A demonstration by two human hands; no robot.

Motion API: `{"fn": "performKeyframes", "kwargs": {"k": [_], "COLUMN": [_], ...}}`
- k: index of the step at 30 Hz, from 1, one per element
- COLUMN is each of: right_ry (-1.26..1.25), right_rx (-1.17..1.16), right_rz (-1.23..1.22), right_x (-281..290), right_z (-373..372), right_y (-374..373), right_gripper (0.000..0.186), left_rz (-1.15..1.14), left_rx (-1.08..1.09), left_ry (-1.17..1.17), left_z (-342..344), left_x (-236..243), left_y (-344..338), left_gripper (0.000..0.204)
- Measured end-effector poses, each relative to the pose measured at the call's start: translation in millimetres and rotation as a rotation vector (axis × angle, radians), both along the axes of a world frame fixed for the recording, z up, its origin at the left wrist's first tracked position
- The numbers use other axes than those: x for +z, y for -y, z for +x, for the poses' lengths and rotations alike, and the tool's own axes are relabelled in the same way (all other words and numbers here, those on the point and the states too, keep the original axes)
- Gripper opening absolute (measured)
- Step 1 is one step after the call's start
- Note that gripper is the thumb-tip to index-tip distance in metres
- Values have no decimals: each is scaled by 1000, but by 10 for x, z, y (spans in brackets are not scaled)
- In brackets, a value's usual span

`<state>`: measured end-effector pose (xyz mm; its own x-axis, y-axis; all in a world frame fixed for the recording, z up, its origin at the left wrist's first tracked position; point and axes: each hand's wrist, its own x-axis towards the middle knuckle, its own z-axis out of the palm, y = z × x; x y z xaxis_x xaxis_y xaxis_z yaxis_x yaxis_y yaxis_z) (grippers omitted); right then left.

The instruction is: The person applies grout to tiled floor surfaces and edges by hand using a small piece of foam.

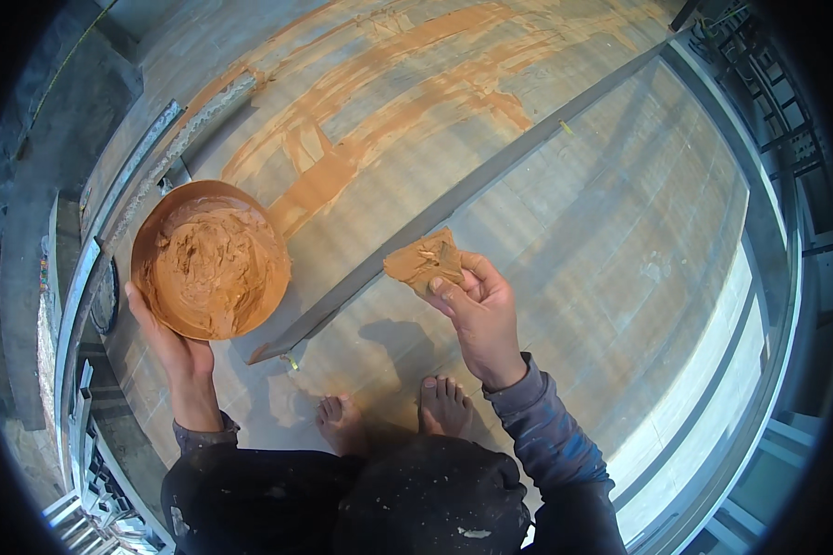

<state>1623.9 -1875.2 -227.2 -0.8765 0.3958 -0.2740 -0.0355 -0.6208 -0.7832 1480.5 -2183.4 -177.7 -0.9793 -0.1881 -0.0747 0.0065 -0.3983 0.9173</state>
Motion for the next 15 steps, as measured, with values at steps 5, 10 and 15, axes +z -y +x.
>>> {"fn": "performKeyframes", "kwargs": {"k": [5,10,15], "right_ry": [46,-1,-52], "right_rx": [-98,-338,-785], "right_rz": [-170,36,351], "right_x": [-917,-1777,-2313], "right_z": [107,-269,-953], "right_y": [-466,-397,-268], "right_gripper": [23,22,24], "left_rz": [-148,-200,-329], "left_rx": [190,253,253], "left_ry": [-4,74,88], "left_z": [162,210,-175], "left_x": [134,-137,-590], "left_y": [81,494,487], "left_gripper": [61,64,62]}}
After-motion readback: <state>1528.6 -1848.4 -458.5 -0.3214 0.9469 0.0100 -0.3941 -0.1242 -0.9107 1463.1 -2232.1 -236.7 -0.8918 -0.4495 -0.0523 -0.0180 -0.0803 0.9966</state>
